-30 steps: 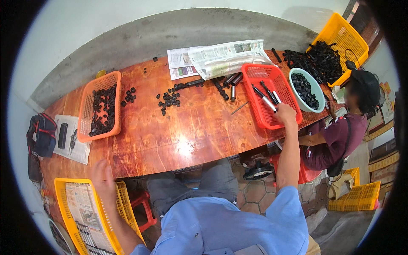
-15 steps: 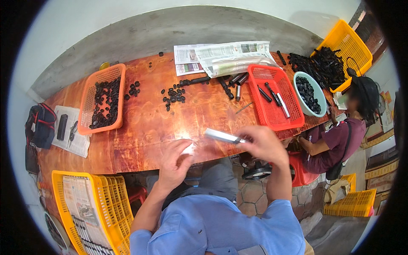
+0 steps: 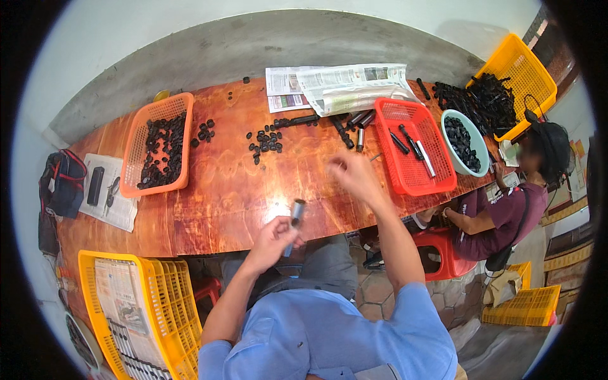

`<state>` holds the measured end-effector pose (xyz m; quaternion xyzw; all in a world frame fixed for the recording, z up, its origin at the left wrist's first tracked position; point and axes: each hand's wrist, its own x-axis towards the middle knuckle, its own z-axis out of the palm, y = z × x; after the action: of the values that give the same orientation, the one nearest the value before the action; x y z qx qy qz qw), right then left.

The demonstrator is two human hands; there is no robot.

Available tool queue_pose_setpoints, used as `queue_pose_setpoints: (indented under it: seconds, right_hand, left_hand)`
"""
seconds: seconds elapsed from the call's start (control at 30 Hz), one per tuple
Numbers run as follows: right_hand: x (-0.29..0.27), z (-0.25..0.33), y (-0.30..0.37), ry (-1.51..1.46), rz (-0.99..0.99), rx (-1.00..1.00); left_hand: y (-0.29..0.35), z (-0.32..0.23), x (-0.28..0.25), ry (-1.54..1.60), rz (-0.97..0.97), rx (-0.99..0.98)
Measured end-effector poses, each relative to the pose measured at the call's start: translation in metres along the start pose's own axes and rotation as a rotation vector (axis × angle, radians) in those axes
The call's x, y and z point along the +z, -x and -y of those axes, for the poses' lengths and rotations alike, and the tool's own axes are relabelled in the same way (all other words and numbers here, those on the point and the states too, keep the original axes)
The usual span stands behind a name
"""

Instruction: The person repeatedly picks small black cylindrical parts from a table and inserts them into a silver cylindrical tool, then places the tool into a yellow basket. The person also uses a black-handled tool to press parts into the silver cylinder. The process is repeated multiple times.

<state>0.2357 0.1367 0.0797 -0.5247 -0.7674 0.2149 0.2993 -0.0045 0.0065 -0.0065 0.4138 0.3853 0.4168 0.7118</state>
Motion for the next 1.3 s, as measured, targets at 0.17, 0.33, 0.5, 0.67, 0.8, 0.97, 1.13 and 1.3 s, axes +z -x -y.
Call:
queue_pose_setpoints:
  seconds: [0.17,0.33,0.5,0.67,0.8,0.97,1.13,1.3]
  right_hand:
    - [0.029,-0.097,-0.062,0.516,-0.324,0.058]
    - [0.049,-0.113,-0.079,0.650,-0.197,0.137]
    - [0.057,-0.113,-0.068,0.611,-0.309,0.103]
    - [0.031,-0.059,-0.023,0.464,-0.402,0.156]
    - [0.015,-0.051,0.027,-0.103,-0.234,0.243]
    - [0.006,-0.016,0.052,-0.831,0.026,0.364]
    - [0.022,-0.007,0.049,-1.020,0.369,0.304]
    - [0.046,0.008,0.048,-1.206,0.473,0.253]
  left_hand:
    - [-0.017,0.006,-0.027,0.312,-0.127,-0.012]
    - [-0.018,0.008,-0.032,0.336,-0.148,0.045]
    - [-0.016,0.008,-0.030,0.343,-0.150,0.061]
    - [-0.015,0.012,-0.033,0.367,-0.148,0.071]
    - [-0.018,0.009,-0.029,0.370,-0.122,0.058]
    - [-0.015,0.002,-0.027,0.409,-0.109,0.045]
    - [-0.010,-0.015,-0.012,0.203,-0.018,-0.043]
    - [-0.012,-0.019,0.002,0.131,0.104,-0.143]
